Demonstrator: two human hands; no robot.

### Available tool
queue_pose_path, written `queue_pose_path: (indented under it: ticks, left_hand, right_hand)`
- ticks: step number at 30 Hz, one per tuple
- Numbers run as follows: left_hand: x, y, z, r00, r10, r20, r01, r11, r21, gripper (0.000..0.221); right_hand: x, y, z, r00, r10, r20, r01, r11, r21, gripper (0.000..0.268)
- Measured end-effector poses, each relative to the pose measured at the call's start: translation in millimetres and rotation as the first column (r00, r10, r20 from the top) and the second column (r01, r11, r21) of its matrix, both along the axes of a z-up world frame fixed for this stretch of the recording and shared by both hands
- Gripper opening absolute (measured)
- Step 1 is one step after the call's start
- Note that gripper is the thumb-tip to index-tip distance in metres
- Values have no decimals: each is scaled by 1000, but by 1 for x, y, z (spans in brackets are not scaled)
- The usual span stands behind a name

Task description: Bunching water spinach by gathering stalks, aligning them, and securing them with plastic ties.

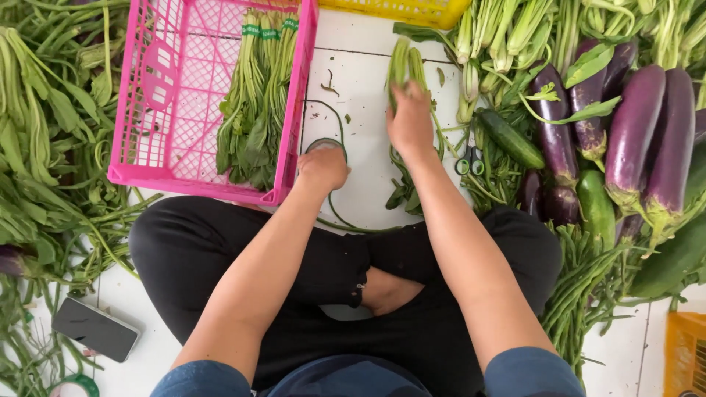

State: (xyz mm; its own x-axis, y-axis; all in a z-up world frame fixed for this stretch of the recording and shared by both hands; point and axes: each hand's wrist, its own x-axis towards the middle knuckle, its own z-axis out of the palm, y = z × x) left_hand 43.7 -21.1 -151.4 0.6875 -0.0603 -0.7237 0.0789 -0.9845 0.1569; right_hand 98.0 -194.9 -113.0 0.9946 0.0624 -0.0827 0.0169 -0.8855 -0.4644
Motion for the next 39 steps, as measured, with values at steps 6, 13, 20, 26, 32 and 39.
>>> queue_pose_path:
  ticks: [6, 13, 20, 26, 32, 39]
  left_hand:
    - [1, 7, 9, 999, 22, 44, -19, 998, -68, 37]
    - [3, 14, 83, 995, 97, 6, -93, 971, -222, 39]
    - [-13, 16, 122, 932, 263, 251, -76, 816, -573, 22]
    - [-36, 4, 118, 819, 329, 470, 144, 675, -724, 12]
    - [-55, 0, 98, 719, 324, 615, 299, 655, -694, 14]
    - [-71, 2, 89, 659, 251, 709, 360, 723, -590, 17]
  right_hand:
    - [0, -12, -36, 994, 45, -97, -50, 997, -51, 49]
    - [-6, -14, -21, 987, 60, -149, -67, 997, -46, 56]
    - [-37, -5, 38, 985, -27, 169, -47, 907, 419, 25]
    - [-77, 5, 56, 910, 39, 412, -328, 678, 658, 41]
    - [-109, 4, 56, 886, -89, 455, -273, 694, 666, 31]
    - [-128, 3, 52, 905, -146, 400, -198, 687, 699, 18]
